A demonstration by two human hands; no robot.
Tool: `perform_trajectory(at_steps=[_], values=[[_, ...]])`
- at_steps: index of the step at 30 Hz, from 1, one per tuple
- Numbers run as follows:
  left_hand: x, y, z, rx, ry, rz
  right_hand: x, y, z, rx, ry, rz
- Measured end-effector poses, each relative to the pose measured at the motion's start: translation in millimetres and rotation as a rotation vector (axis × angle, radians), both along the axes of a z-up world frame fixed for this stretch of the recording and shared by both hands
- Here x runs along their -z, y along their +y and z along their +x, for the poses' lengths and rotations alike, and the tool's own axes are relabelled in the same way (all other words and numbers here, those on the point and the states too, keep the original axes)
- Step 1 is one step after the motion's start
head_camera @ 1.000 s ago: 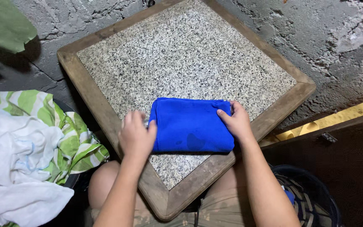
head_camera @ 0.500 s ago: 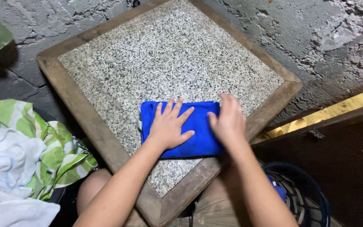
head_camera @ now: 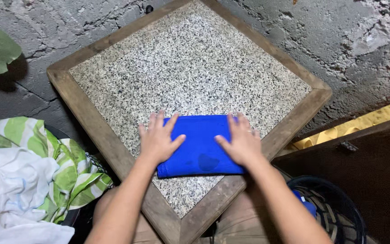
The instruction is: The person folds a blue towel and a white towel on a low granite-topped table, smoothing and aligning edges, then places the folded blue towel into a black laundry basket. The white towel is folded but not placed in the basket.
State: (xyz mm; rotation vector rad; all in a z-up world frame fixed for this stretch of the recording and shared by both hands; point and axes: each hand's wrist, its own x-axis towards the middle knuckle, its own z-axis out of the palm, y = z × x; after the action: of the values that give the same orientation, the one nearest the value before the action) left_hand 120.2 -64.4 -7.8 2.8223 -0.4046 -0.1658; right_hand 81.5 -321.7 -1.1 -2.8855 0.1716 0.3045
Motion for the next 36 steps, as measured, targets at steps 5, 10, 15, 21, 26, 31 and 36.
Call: perform_trajectory(at_steps=[5,10,15,21,26,31,36], values=[[-22,-3,2,-0.014,-0.020,0.185,-20,-1,-5,0.021,0.050,-0.130],[-28,-41,-17,0.026,-0.117,0.258,-24,23,-14,-0.062,-0.155,-0.180],[-10,-47,-41,0.281,-0.168,-0.035,2,42,-39,-0.340,-0.293,-0.027],[-14,-46,-35,0.151,-0.121,-0.076,-11,0,-52,-0.253,-0.285,0.025],[-9,-56,-42,0.085,-0.062,-0.014,-30,4,-40,-0.071,-0.062,-0.128],[-6,-54,-37,0.087,-0.129,0.040,-16,47,-12,-0.311,-0.233,0.083],[-11,-54,-41,0.075,-0.023,0.021,-33,19,4,-0.018,0.021,0.031]])
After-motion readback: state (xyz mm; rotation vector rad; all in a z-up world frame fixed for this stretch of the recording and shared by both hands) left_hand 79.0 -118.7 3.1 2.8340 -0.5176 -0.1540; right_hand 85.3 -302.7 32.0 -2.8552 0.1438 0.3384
